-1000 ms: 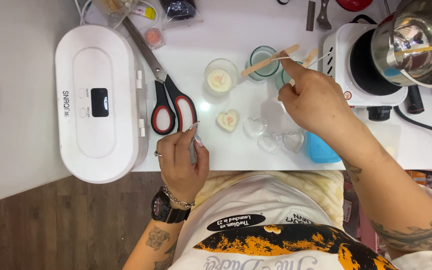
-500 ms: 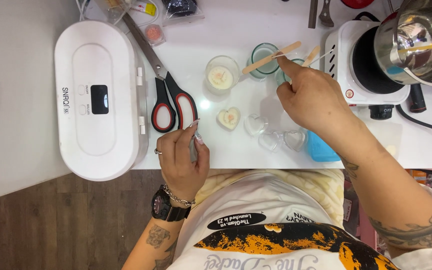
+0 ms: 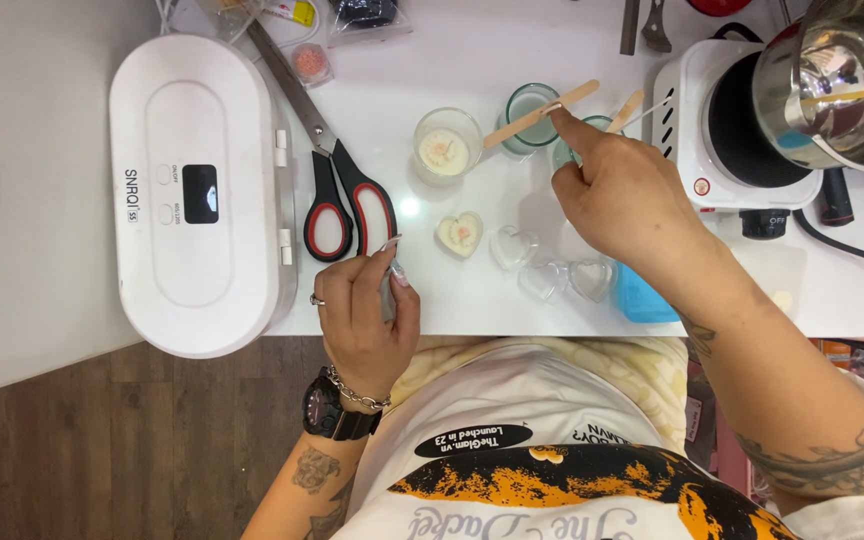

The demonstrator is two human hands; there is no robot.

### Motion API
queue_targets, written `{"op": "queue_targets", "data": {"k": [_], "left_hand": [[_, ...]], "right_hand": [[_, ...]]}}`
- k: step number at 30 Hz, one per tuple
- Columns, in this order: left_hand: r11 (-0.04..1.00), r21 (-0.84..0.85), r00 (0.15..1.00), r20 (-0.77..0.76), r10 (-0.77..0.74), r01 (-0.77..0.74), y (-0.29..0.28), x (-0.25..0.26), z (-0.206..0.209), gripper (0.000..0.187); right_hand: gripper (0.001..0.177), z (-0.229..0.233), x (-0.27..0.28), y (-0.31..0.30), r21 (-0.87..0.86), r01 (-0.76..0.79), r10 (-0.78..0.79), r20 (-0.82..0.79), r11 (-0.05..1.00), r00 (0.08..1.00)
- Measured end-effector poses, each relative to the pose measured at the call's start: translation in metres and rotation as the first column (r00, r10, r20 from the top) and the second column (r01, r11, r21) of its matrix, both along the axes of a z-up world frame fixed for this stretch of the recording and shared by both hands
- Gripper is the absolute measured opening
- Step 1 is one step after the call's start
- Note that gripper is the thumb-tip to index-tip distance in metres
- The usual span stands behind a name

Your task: Preparing and pouring wax into heart-shaped molds and jars to create candles.

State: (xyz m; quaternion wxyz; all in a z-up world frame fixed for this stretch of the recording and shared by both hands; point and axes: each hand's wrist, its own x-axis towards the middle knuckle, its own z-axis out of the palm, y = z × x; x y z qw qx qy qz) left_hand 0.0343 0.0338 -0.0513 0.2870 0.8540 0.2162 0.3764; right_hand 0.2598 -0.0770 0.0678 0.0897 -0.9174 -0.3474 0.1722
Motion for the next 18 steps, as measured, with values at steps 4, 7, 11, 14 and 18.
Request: {"op": "queue_targets", "data": {"k": [4, 7, 11, 14, 18], "left_hand": [[1.0, -0.006, 1.0, 0.0, 0.001, -0.001, 0.0, 0.0, -0.002, 0.033], [1.0, -0.009, 1.0, -0.001, 0.0, 0.0, 0.0, 0.0, 0.001, 0.034], [1.0, -0.003, 1.0, -0.001, 0.002, -0.002, 0.0, 0.0, 0.0, 0.034], [1.0, -0.006, 1.0, -0.003, 0.001, -0.001, 0.0, 0.0, -0.003, 0.033], [1.0, 0.002, 1.0, -0.001, -0.003, 0.003, 0.0, 0.0, -0.003, 0.033]], "right_hand": [[0.055, -0.003, 0.001, -0.003, 0.018, -0.023, 0.022, 0.028, 1.0, 0.999], [0.057, 0.002, -0.001, 0.001, -0.014, 0.012, -0.012, 0.007, 1.0, 1.0], [0.057, 0.004, -0.002, -0.001, 0.013, 0.0, 0.0, 0.008, 1.0, 1.0], [0.058, 0.013, -0.007, -0.006, 0.015, 0.028, -0.028, 0.023, 1.0, 0.999], [0.055, 0.045, -0.025, -0.018, -0.043, 0.092, -0.092, 0.007, 0.995, 0.996]]}}
